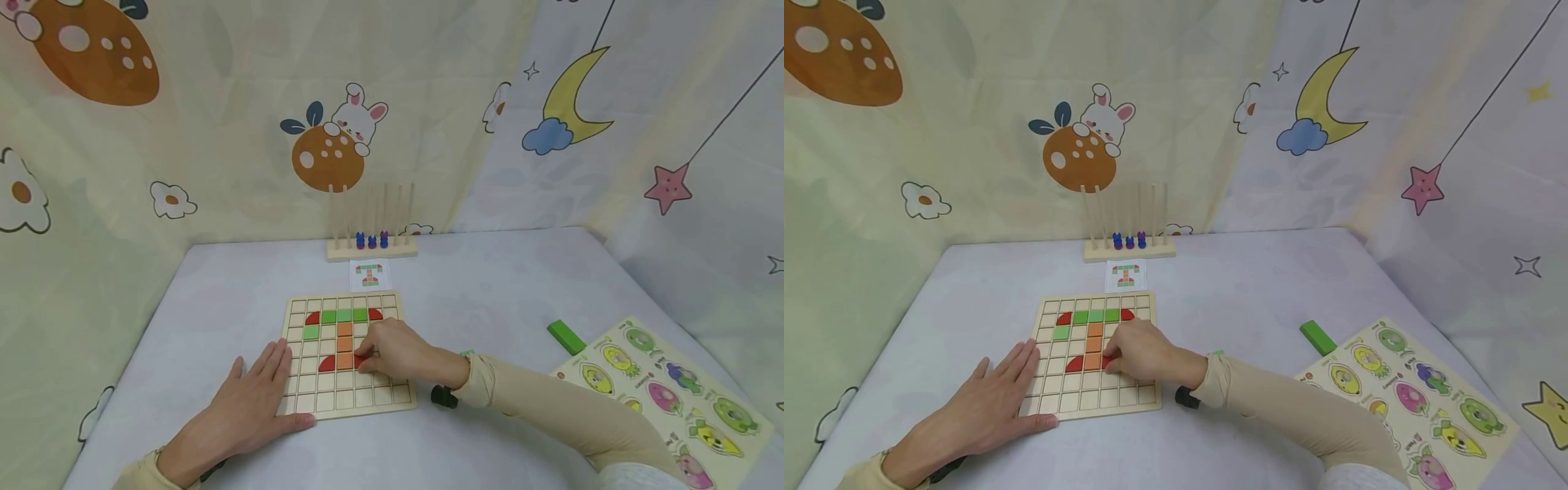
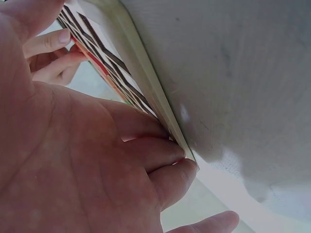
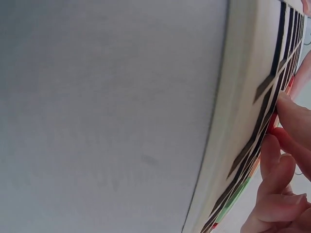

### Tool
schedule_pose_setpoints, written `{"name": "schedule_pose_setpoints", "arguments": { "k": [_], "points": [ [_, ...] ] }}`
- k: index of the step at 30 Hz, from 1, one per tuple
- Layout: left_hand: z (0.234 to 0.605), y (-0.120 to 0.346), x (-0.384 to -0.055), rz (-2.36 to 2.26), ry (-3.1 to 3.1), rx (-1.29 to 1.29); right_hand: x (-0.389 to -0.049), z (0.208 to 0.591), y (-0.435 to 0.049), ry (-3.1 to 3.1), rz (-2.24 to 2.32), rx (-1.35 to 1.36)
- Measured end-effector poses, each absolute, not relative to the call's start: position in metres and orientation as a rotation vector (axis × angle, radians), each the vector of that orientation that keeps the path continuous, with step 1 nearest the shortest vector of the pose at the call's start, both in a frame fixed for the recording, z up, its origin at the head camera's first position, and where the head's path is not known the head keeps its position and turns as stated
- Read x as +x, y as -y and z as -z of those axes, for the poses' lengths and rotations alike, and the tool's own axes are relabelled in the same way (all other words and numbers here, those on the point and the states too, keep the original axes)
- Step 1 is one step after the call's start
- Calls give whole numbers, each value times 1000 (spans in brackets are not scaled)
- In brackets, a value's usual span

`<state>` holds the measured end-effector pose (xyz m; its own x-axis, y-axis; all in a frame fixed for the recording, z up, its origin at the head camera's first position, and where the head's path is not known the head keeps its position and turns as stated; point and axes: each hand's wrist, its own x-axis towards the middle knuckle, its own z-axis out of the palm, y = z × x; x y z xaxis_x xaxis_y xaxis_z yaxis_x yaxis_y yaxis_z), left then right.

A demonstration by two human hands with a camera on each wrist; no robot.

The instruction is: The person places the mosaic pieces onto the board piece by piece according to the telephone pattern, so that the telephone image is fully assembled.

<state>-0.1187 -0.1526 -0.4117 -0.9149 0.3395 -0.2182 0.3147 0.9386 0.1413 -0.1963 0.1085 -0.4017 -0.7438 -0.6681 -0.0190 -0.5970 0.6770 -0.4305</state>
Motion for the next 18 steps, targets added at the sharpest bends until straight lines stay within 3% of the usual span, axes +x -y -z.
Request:
{"name": "schedule_pose_setpoints", "arguments": {
  "k": [18],
  "points": [
    [413, 152, -119, -150, -2846, 470, -189, 384, -149, -2704, 753, -911]
  ]
}}
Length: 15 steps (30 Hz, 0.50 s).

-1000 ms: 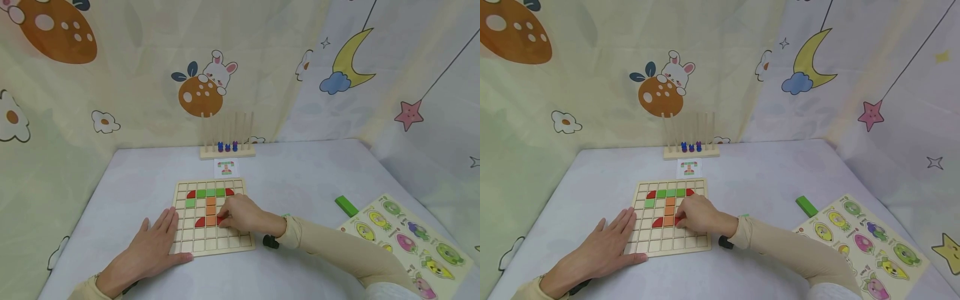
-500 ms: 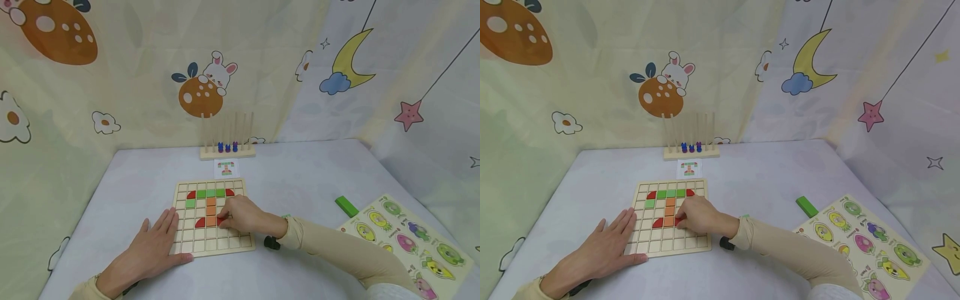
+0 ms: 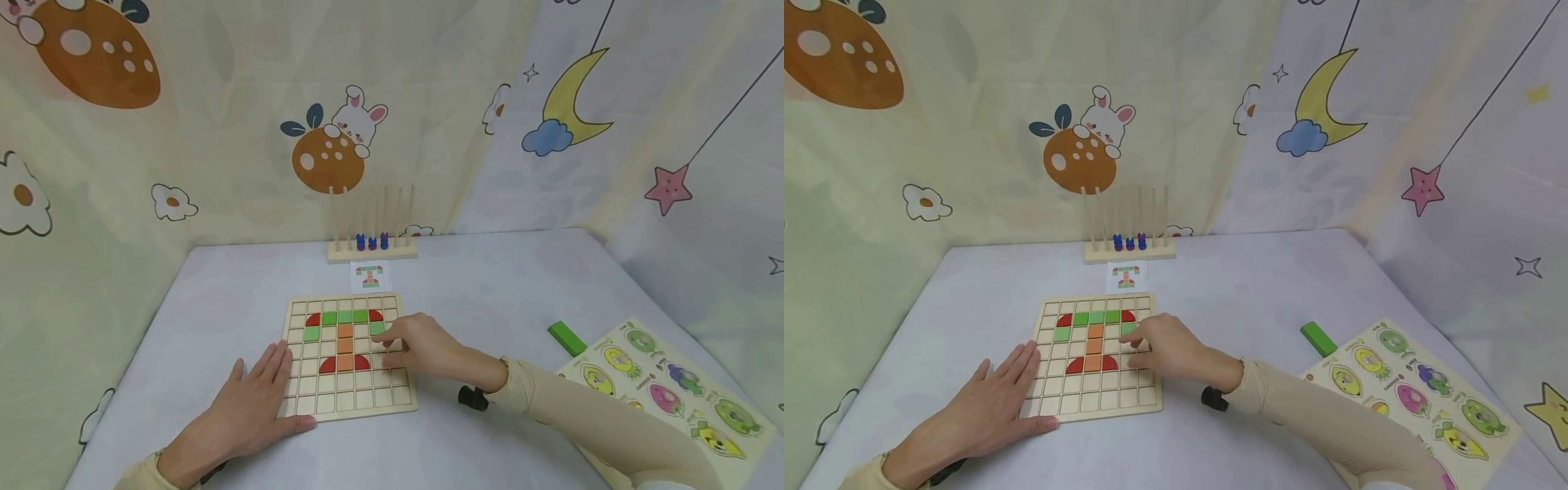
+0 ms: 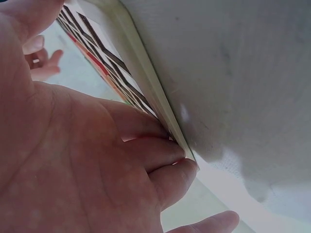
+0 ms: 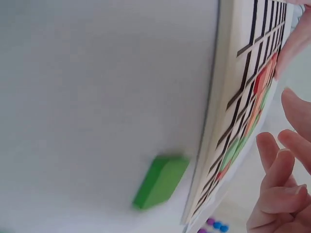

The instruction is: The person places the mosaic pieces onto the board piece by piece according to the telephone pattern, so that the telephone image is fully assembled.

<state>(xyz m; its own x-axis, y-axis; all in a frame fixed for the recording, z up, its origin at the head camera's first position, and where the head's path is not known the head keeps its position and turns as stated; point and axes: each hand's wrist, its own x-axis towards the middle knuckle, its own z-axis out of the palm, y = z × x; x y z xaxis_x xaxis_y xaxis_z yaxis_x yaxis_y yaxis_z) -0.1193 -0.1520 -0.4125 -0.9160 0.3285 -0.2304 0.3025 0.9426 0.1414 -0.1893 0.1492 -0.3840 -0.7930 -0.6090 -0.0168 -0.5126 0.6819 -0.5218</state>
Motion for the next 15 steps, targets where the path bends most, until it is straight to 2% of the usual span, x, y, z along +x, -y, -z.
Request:
{"name": "schedule_pose_setpoints", "arguments": {
  "k": [9, 15],
  "points": [
    [414, 150, -122, -152, -2831, 467, -178, 383, -211, -2835, 775, -753],
    [414, 151, -123, -143, -2831, 456, -175, 391, -230, -2817, 783, -674]
  ]
}}
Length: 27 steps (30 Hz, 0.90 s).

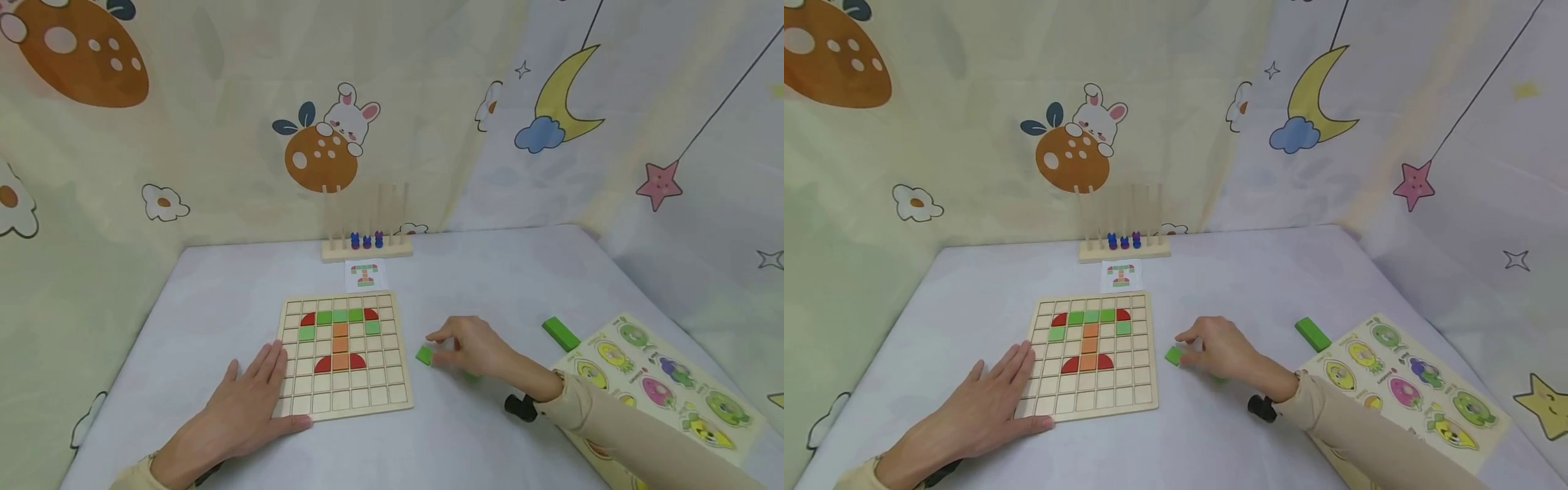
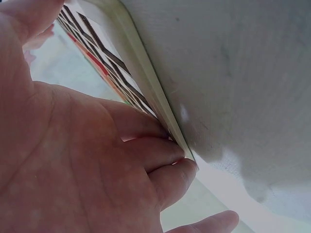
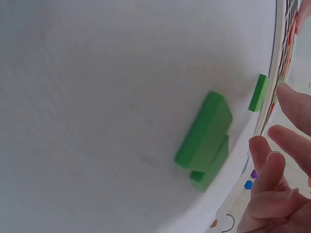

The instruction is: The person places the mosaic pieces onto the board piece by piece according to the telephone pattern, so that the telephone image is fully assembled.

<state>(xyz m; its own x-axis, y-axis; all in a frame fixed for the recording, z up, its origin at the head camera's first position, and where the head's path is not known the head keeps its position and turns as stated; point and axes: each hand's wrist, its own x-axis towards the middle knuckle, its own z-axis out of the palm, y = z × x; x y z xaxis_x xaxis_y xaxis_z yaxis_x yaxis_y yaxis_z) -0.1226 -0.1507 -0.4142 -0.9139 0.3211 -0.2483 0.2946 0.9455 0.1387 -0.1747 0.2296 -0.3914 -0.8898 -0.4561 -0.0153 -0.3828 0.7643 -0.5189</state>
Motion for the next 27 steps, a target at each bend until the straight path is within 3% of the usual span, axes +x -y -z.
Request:
{"name": "schedule_pose_setpoints", "arguments": {
  "k": [27],
  "points": [
    [413, 150, -123, -145, -2813, 436, -177, 403, -216, -2803, 673, -829]
  ]
}}
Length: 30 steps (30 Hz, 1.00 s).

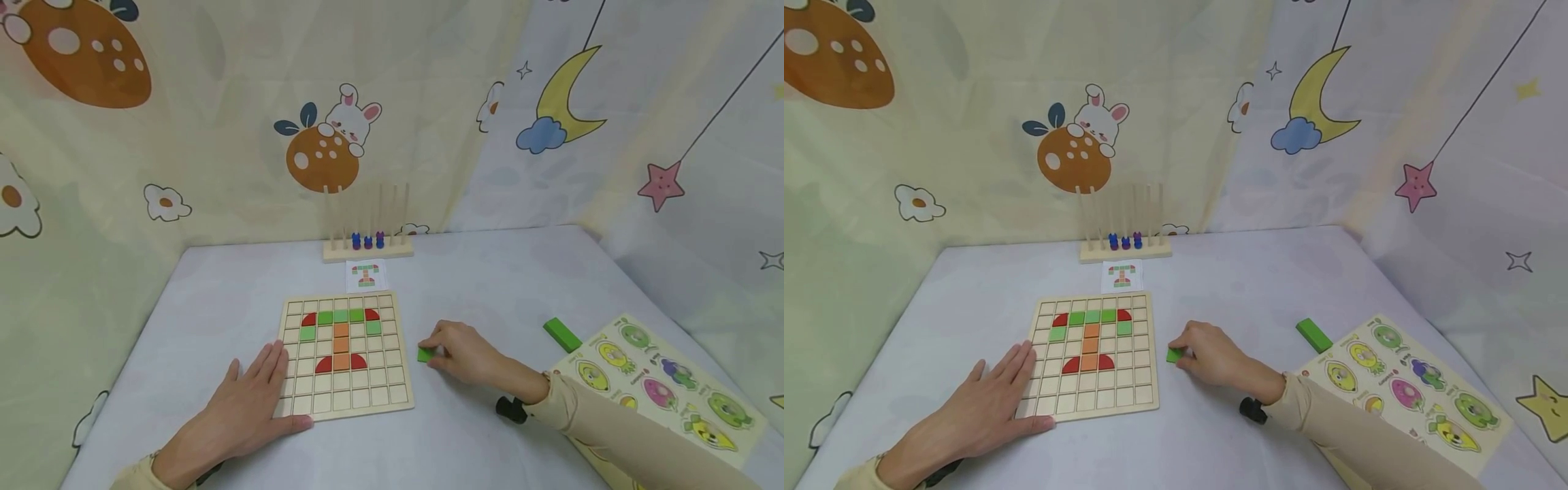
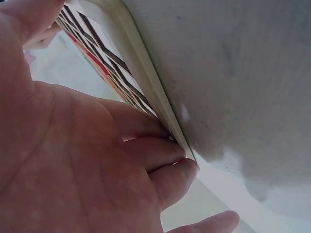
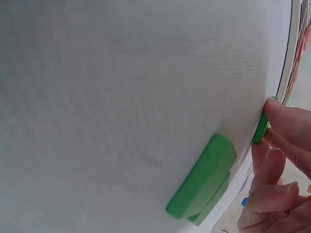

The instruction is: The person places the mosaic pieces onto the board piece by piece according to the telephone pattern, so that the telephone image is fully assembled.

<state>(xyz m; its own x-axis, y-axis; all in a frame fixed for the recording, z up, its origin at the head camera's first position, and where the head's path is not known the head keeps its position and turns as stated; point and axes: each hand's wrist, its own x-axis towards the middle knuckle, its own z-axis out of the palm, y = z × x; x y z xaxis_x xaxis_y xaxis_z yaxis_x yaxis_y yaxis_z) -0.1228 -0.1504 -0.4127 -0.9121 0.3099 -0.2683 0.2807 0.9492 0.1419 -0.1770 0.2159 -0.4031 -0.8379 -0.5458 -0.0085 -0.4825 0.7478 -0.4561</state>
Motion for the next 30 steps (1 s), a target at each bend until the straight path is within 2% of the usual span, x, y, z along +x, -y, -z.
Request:
{"name": "schedule_pose_setpoints", "arguments": {
  "k": [13, 30],
  "points": [
    [413, 152, -122, -157, -2823, 445, -179, 388, -206, -2786, 721, -808],
    [413, 152, -121, -151, -2823, 458, -175, 383, -104, -2643, 634, -1134]
  ]
}}
